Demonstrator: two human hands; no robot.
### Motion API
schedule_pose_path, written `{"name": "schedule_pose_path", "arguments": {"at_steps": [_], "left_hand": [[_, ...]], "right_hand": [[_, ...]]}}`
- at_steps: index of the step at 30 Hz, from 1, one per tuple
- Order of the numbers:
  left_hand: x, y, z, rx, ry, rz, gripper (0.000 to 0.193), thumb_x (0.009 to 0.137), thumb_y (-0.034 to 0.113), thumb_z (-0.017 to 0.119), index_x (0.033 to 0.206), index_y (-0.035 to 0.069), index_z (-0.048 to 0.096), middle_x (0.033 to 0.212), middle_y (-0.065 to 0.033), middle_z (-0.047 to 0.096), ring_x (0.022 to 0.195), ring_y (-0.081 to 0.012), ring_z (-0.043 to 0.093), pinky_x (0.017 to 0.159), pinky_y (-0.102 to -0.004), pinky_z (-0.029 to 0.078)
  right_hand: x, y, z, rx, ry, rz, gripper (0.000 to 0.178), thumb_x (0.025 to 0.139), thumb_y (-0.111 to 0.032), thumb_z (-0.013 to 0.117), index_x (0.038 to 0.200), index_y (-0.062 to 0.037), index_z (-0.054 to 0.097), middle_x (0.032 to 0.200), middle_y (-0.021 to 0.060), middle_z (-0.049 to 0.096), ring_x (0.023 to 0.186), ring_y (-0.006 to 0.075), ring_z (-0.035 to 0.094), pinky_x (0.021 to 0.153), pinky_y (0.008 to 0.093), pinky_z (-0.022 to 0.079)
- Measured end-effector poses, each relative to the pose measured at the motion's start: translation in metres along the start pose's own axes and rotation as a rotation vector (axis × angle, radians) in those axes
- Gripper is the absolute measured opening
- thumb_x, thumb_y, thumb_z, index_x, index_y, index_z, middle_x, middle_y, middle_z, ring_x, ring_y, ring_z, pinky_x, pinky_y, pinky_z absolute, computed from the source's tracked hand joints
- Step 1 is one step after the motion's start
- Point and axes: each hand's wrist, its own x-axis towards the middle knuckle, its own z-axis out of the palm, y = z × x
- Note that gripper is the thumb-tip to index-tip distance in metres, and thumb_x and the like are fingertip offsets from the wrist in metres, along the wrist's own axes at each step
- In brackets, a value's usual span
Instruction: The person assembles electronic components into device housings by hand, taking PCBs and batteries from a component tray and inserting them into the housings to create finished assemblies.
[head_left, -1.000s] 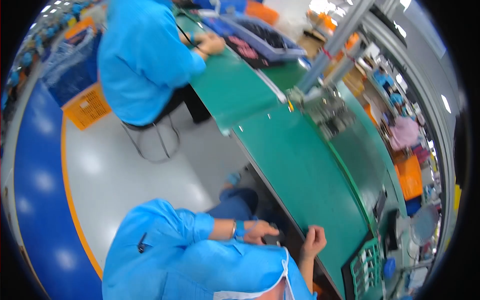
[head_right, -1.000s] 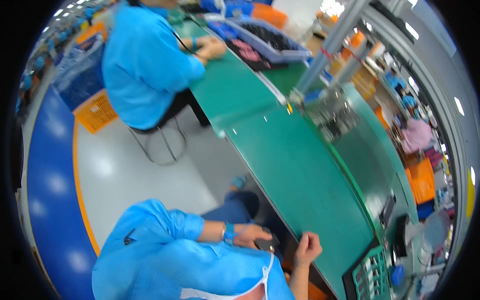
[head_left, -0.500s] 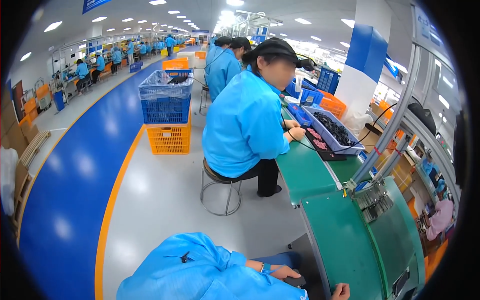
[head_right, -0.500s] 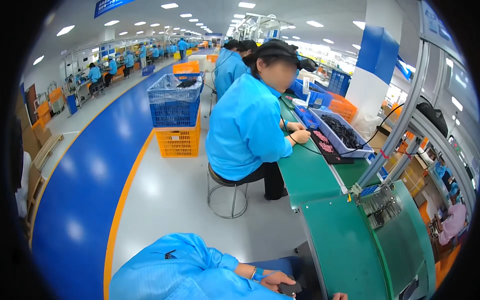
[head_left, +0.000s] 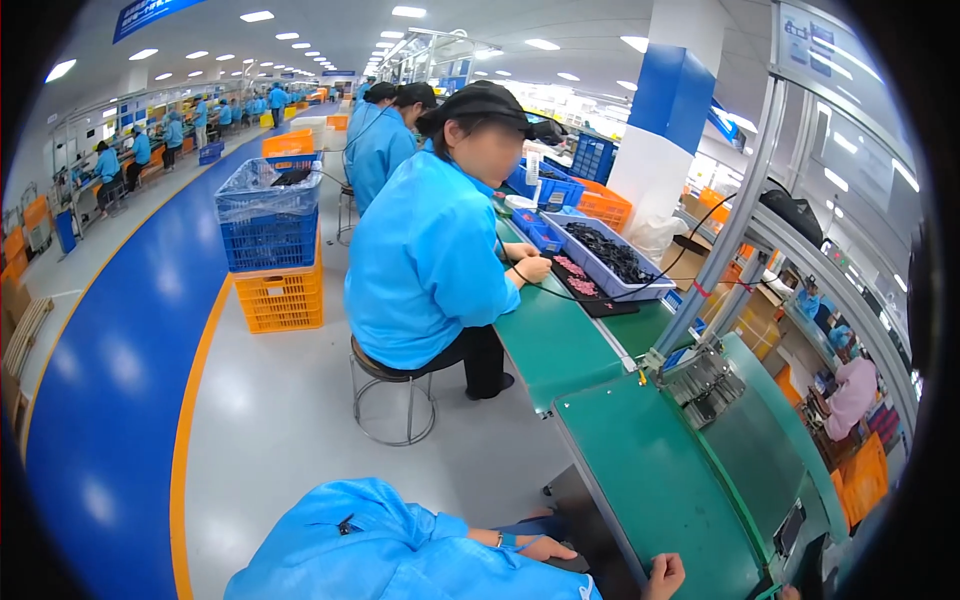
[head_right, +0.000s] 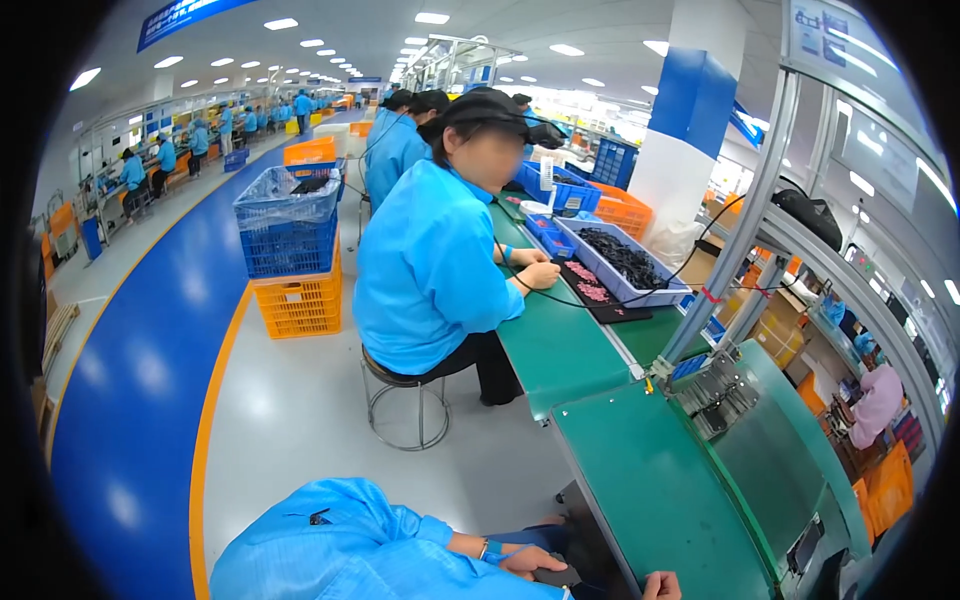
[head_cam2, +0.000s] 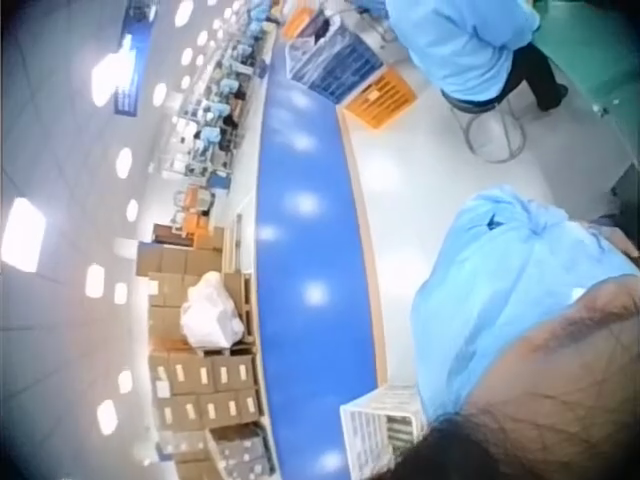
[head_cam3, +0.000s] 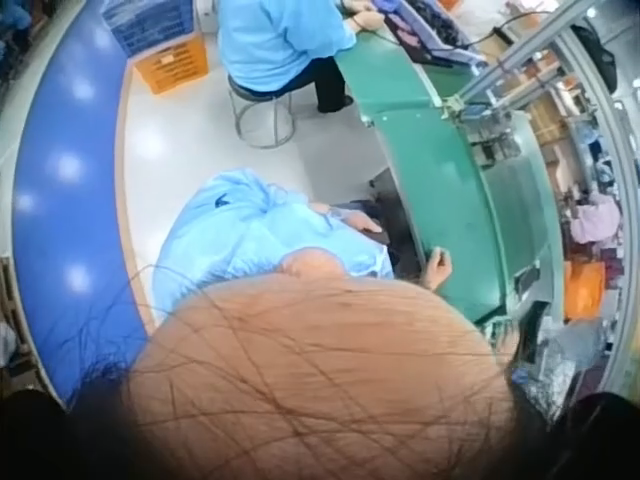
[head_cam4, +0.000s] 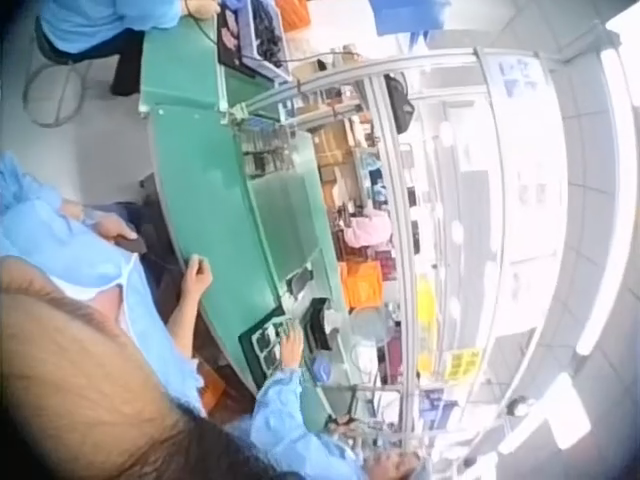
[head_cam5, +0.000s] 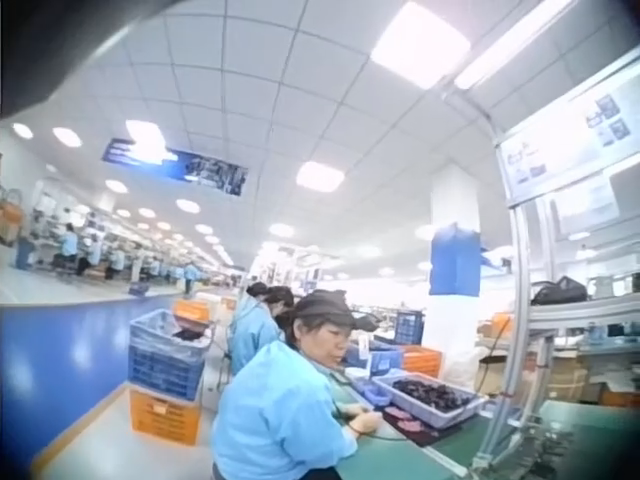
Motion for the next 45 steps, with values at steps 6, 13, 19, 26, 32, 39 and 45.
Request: {"name": "schedule_pose_path", "arguments": {"at_steps": [6, 13, 19, 26, 32, 39, 45], "left_hand": [[0.009, -0.002, -0.026, -0.281, -0.204, -0.021, 0.039, 0.095, 0.028, 0.039, 0.120, -0.002, 0.043, 0.115, -0.0152, 0.054, 0.103, -0.0242, 0.055, 0.094, -0.0346, 0.043], [0.027, -0.015, -0.072, -0.453, -0.246, 0.128, 0.043, 0.095, 0.025, 0.041, 0.127, -0.003, 0.038, 0.121, -0.0191, 0.049, 0.111, -0.0294, 0.050, 0.100, -0.0400, 0.038], [0.034, -0.030, -0.122, -0.531, -0.135, 0.124, 0.044, 0.093, 0.026, 0.044, 0.123, -0.006, 0.040, 0.118, -0.0197, 0.051, 0.112, -0.0312, 0.049, 0.100, -0.0410, 0.038], [0.044, -0.031, -0.117, -0.520, -0.076, 0.026, 0.043, 0.093, 0.027, 0.045, 0.120, -0.006, 0.043, 0.115, -0.0193, 0.052, 0.108, -0.0307, 0.052, 0.097, -0.0392, 0.041], [0.048, -0.038, -0.112, -0.534, -0.023, 0.042, 0.043, 0.092, 0.027, 0.049, 0.119, -0.006, 0.044, 0.113, -0.0189, 0.053, 0.106, -0.0298, 0.053, 0.094, -0.0384, 0.044], [0.039, -0.040, -0.119, -0.489, -0.050, 0.091, 0.043, 0.091, 0.027, 0.050, 0.118, -0.005, 0.045, 0.113, -0.0187, 0.054, 0.106, -0.0294, 0.054, 0.094, -0.0387, 0.044], [0.045, -0.048, -0.109, -0.560, -0.048, 0.070, 0.042, 0.092, 0.028, 0.047, 0.119, -0.003, 0.045, 0.112, -0.0198, 0.054, 0.103, -0.0310, 0.055, 0.091, -0.0423, 0.045]], "right_hand": [[0.002, -0.019, 0.005, -0.106, 0.016, -0.039, 0.019, 0.085, -0.013, 0.055, 0.073, 0.0019, 0.052, 0.061, 0.0076, 0.044, 0.060, 0.0148, 0.038, 0.054, 0.0319, 0.037], [0.010, 0.014, 0.008, 0.117, 0.018, 0.028, 0.017, 0.084, -0.007, 0.052, 0.068, -0.0004, 0.050, 0.062, -0.0011, 0.045, 0.059, 0.0072, 0.040, 0.052, 0.0224, 0.033], [0.012, -0.028, 0.022, 0.030, -0.009, 0.001, 0.020, 0.084, -0.012, 0.055, 0.070, 0.0013, 0.049, 0.062, 0.0037, 0.043, 0.060, 0.0121, 0.037, 0.054, 0.0296, 0.036], [-0.004, 0.016, 0.001, 0.119, -0.004, 0.039, 0.009, 0.084, -0.007, 0.057, 0.078, -0.0003, 0.055, 0.071, 0.0002, 0.050, 0.067, 0.0103, 0.043, 0.060, 0.0249, 0.040], [-0.004, 0.017, -0.005, 0.156, 0.025, 0.038, 0.009, 0.084, -0.007, 0.058, 0.080, 0.0006, 0.056, 0.071, 0.0017, 0.052, 0.066, 0.0110, 0.044, 0.060, 0.0260, 0.041], [-0.005, 0.007, 0.001, 0.023, -0.017, -0.029, 0.014, 0.085, -0.010, 0.056, 0.079, 0.0020, 0.055, 0.069, 0.0050, 0.051, 0.065, 0.0133, 0.045, 0.060, 0.0282, 0.042], [-0.018, -0.002, -0.007, -0.030, 0.022, 0.003, 0.013, 0.084, -0.009, 0.054, 0.075, -0.0002, 0.054, 0.067, 0.0035, 0.050, 0.063, 0.0103, 0.043, 0.057, 0.0253, 0.038]]}}
